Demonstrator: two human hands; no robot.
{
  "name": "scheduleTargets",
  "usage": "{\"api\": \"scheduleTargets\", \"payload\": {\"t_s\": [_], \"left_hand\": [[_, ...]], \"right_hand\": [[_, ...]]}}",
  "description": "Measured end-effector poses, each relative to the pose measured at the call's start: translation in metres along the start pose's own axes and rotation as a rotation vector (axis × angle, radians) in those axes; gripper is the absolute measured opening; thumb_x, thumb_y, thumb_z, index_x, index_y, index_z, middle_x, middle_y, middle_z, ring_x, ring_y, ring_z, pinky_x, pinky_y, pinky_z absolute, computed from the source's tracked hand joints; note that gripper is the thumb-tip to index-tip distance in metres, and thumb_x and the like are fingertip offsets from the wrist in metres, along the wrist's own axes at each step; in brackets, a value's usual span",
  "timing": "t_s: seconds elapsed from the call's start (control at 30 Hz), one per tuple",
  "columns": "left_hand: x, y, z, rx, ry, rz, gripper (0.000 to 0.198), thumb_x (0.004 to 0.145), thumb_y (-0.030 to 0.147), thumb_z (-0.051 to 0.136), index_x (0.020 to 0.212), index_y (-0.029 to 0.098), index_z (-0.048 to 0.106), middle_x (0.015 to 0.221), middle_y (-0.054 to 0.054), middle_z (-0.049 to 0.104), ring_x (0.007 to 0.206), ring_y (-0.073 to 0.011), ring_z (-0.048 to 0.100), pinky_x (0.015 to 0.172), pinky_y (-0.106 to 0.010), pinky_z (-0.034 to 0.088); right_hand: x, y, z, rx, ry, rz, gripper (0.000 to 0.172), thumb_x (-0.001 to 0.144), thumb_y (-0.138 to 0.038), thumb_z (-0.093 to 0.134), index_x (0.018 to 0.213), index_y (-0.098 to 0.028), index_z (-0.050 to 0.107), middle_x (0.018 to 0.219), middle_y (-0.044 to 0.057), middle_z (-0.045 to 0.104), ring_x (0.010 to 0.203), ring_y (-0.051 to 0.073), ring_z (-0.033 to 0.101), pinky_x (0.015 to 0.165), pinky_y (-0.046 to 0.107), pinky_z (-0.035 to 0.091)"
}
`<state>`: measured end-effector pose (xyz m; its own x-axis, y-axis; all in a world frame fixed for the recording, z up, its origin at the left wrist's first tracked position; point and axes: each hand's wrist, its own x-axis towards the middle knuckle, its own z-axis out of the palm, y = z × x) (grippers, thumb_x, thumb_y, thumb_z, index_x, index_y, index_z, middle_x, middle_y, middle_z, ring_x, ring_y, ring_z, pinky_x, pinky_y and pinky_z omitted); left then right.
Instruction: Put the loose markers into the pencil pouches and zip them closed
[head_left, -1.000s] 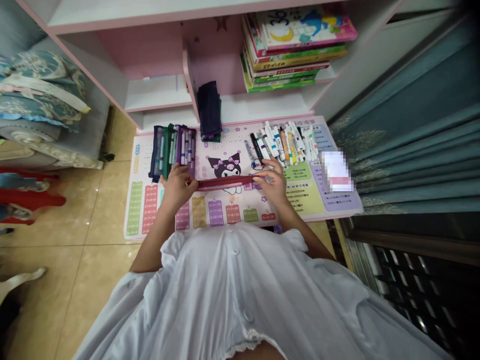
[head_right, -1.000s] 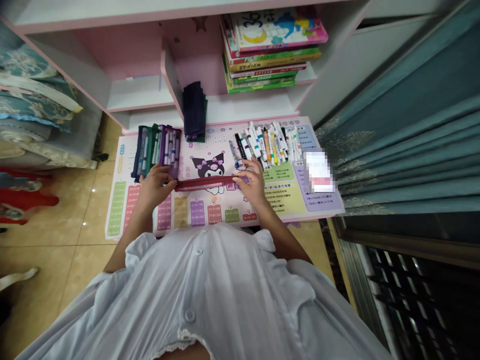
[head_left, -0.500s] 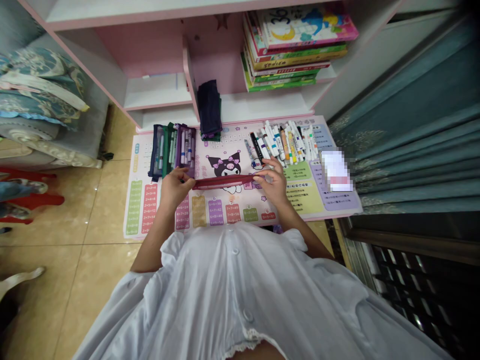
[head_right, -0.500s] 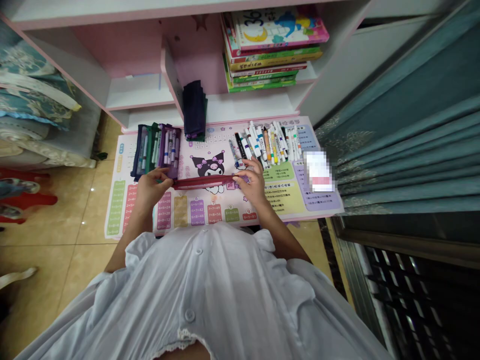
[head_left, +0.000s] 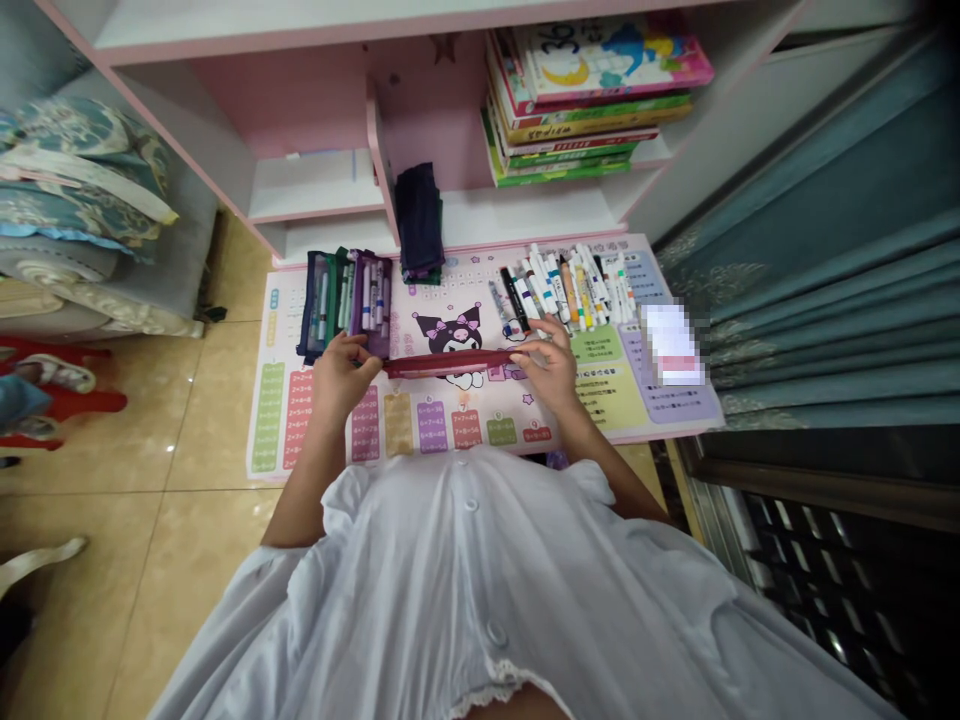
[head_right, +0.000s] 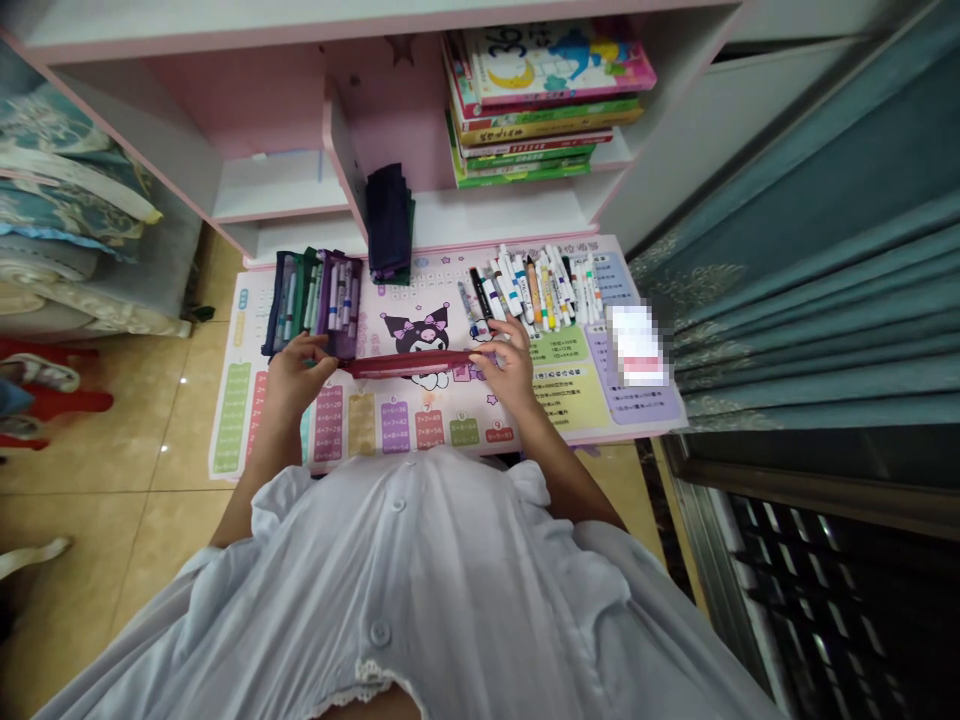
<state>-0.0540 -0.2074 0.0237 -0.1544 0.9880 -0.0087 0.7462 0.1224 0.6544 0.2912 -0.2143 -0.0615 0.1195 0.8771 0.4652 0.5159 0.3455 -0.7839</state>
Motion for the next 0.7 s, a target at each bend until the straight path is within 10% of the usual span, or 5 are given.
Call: {"api": "scheduleTargets", "payload": {"t_s": [0.23, 0.7], "left_hand": [[-0.012, 0.027, 0.014, 0.337, -0.138, 0.288, 0.043, 0.081, 0.045, 0.077, 0.12, 0.03, 0.071, 0.157, -0.011, 0.048, 0.154, -0.042, 0.025, 0.118, -0.077, 0.011], [-0.006, 0.02, 0.031, 0.184, -0.203, 0.518, 0.02, 0.091, 0.029, 0.061, 0.079, 0.026, 0.077, 0.115, -0.006, 0.077, 0.143, -0.0348, 0.048, 0.121, -0.072, 0.001]], "right_hand": [[0.001, 0.002, 0.001, 0.002, 0.002, -0.061, 0.014, 0.083, -0.04, 0.076, 0.08, -0.026, 0.075, 0.123, 0.006, 0.068, 0.139, 0.031, 0.049, 0.119, 0.059, 0.037], [0.022, -0.015, 0.019, -0.002, 0.019, -0.033, 0.013, 0.085, -0.039, 0.071, 0.082, -0.027, 0.075, 0.122, 0.006, 0.068, 0.139, 0.031, 0.049, 0.118, 0.059, 0.039]]}}
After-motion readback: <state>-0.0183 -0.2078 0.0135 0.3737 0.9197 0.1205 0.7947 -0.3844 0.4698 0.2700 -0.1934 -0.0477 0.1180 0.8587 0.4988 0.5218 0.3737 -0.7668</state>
